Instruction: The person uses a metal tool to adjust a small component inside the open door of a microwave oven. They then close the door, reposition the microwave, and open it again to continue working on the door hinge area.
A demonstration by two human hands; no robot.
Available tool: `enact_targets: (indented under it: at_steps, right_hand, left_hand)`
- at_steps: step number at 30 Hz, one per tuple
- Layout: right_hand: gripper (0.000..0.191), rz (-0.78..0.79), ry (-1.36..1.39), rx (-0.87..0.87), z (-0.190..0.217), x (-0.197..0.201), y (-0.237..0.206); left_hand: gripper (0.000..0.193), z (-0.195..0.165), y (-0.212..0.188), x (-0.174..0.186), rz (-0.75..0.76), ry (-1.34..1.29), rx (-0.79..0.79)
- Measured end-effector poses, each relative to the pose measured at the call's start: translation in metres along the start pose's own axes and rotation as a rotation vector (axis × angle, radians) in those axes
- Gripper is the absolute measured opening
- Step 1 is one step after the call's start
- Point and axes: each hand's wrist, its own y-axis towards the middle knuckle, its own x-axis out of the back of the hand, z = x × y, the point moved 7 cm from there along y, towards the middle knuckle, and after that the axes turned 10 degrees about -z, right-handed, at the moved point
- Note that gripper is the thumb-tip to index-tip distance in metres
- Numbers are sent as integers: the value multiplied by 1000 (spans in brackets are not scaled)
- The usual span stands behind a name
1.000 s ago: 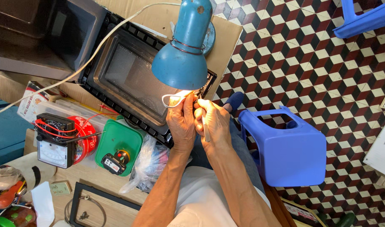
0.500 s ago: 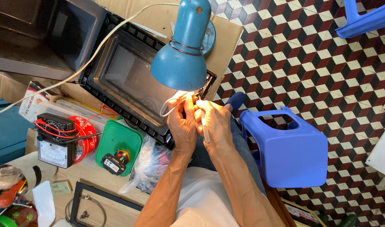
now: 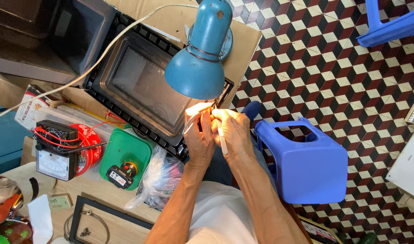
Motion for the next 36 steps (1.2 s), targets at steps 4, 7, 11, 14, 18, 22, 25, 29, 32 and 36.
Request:
enact_targets:
  at_steps: [4, 7, 11, 14, 18, 22, 25, 29, 32, 36]
  right_hand:
    - [26, 8, -101, 39, 4, -1, 2]
    - [29, 18, -244, 130, 13, -3, 2]
    - [31, 17, -544, 283, 27, -6, 2]
    - [32, 9, -737, 377, 32, -7, 4]
    - [29, 58, -938, 538, 34, -11, 10]
    - [29, 74, -923, 572, 36, -9, 13]
    - [26, 63, -817, 387, 32, -1, 14]
    - [24, 89, -622, 120, 27, 3, 9]
    - [23, 81, -634, 105, 32, 1, 4]
    - [31, 121, -877, 363, 52, -13, -6]
  left_hand:
    - [11, -8, 1, 1, 18, 81, -66]
    - [10, -11, 2, 0, 26, 87, -61]
    - [9, -8, 2, -1, 25, 79, -4]
    - [9, -6, -1, -3, 18, 87, 21]
    - [10, -3, -5, -3, -29, 65, 17]
    - [10, 16, -9, -6, -71, 32, 239]
    - [12, 15, -9, -6, -118, -110, 236]
    - [13, 13, -6, -5, -151, -105, 210]
    - [13, 12, -4, -5, -171, -103, 191]
    - [12, 12, -2, -7, -193, -137, 211]
